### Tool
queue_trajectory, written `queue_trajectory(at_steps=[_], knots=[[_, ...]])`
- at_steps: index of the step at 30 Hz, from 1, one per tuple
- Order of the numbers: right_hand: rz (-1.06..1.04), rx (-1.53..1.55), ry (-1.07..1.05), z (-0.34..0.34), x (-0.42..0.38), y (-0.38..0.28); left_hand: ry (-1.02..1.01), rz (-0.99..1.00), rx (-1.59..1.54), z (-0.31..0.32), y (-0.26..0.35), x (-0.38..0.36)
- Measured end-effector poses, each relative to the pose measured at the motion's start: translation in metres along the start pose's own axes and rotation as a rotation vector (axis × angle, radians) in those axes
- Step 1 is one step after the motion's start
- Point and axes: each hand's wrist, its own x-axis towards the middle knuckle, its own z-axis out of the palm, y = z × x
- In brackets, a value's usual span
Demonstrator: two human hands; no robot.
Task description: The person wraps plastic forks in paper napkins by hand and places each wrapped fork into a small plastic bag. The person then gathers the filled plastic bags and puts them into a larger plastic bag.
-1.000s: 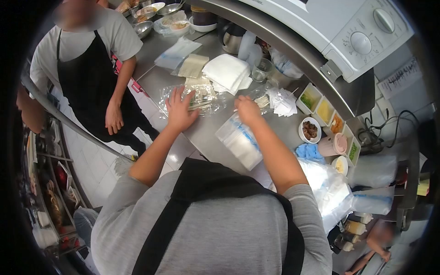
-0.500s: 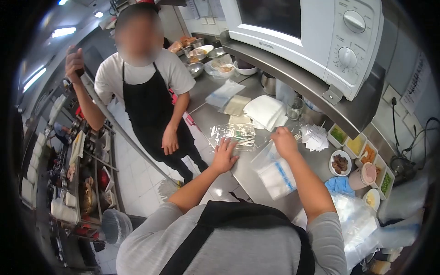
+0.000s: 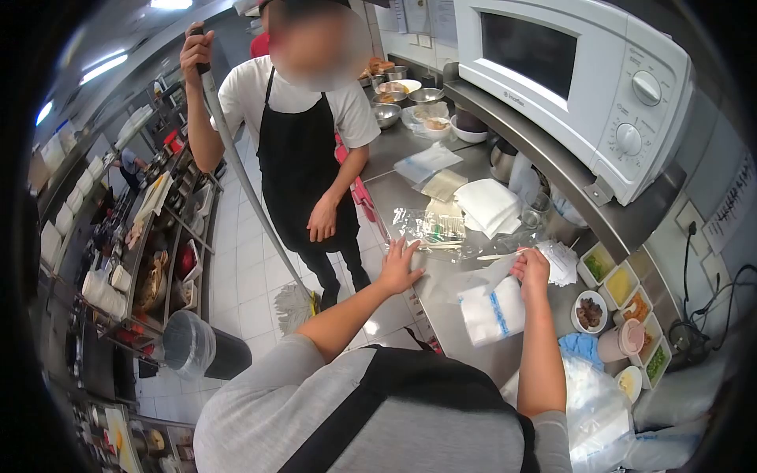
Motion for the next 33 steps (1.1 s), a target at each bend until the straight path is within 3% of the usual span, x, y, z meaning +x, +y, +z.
queue_trajectory(at_steps=[3,5,9,12,18,20,24,27,30,33], knots=[[-0.031,-0.019,0.003,-0.001,0.003,0.007,0.088,0.139,-0.058,-0.002,0.011,0.0],[-0.027,0.005,-0.004,-0.001,0.0,0.013,0.051,0.333,-0.264,-0.011,0.032,-0.007],[0.051,0.136,-0.004,-0.011,0.0,0.023,-0.148,0.662,-0.217,-0.005,0.08,-0.022],[0.158,0.245,0.035,-0.024,0.0,0.032,-0.434,0.631,0.046,-0.015,0.112,-0.033],[0.217,0.111,0.062,-0.055,-0.003,0.037,-0.574,0.662,0.156,0.015,0.1,-0.032],[0.181,-0.067,0.053,-0.065,0.006,0.049,-0.547,0.673,0.136,0.016,0.099,-0.037],[-0.428,-0.949,0.284,-0.05,-0.004,0.046,-0.414,0.648,0.057,0.001,0.099,-0.043],[-0.744,-0.989,0.15,-0.044,0.004,0.05,-0.311,0.556,0.07,0.007,0.08,-0.035],[-0.674,-1.076,0.062,-0.024,0.004,0.034,-0.106,0.539,0.061,0.011,0.049,-0.024],[-0.73,-0.992,-0.009,-0.006,0.008,0.025,0.108,0.37,-0.029,0.006,0.025,-0.02]])
